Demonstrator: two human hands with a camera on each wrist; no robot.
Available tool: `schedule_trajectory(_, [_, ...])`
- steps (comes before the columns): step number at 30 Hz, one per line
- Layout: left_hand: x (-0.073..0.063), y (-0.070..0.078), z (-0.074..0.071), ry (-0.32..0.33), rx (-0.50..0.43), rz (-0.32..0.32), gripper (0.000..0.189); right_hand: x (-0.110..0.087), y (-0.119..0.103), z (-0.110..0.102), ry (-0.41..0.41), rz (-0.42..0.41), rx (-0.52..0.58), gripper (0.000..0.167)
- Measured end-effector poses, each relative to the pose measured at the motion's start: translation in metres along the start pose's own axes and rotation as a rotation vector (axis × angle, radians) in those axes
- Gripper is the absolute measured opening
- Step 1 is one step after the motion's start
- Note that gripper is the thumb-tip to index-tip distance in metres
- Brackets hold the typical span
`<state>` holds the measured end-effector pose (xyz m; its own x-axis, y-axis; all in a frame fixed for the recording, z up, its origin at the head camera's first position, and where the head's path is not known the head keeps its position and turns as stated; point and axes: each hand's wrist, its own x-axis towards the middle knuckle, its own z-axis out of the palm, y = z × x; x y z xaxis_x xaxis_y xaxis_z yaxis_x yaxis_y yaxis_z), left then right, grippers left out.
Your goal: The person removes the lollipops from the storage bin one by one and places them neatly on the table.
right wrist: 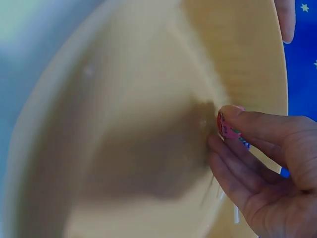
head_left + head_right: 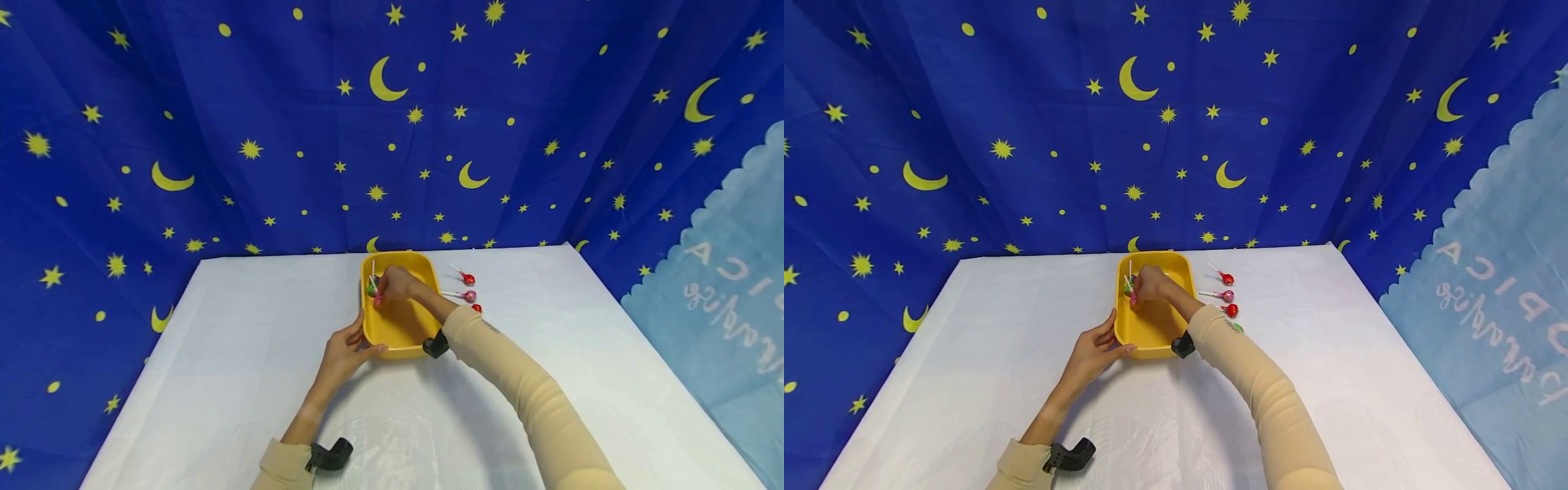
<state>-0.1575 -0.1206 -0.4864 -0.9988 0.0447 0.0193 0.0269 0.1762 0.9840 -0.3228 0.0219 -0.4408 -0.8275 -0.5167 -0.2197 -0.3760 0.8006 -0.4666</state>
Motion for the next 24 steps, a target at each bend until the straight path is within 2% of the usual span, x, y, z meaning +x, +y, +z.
schedule_trajectory(4, [0.000,-0.001,0.000,-0.001,-0.017,0.010,0.077,-0.001,0.006,-0.004,0.001,-0.019,0.053,0.013])
schedule_trajectory(12, [0.001,-0.002,0.001,0.004,-0.039,0.006,0.078,-0.002,0.025,-0.015,0.058,-0.101,0.144,0.019])
schedule_trajectory(19, [0.000,0.000,0.001,0.011,-0.032,-0.029,0.078,-0.011,0.024,-0.027,0.089,-0.012,0.187,0.023])
schedule_trajectory(24, [0.001,-0.001,0.001,0.007,-0.039,-0.030,0.079,-0.015,0.033,-0.039,0.122,0.036,0.292,0.028])
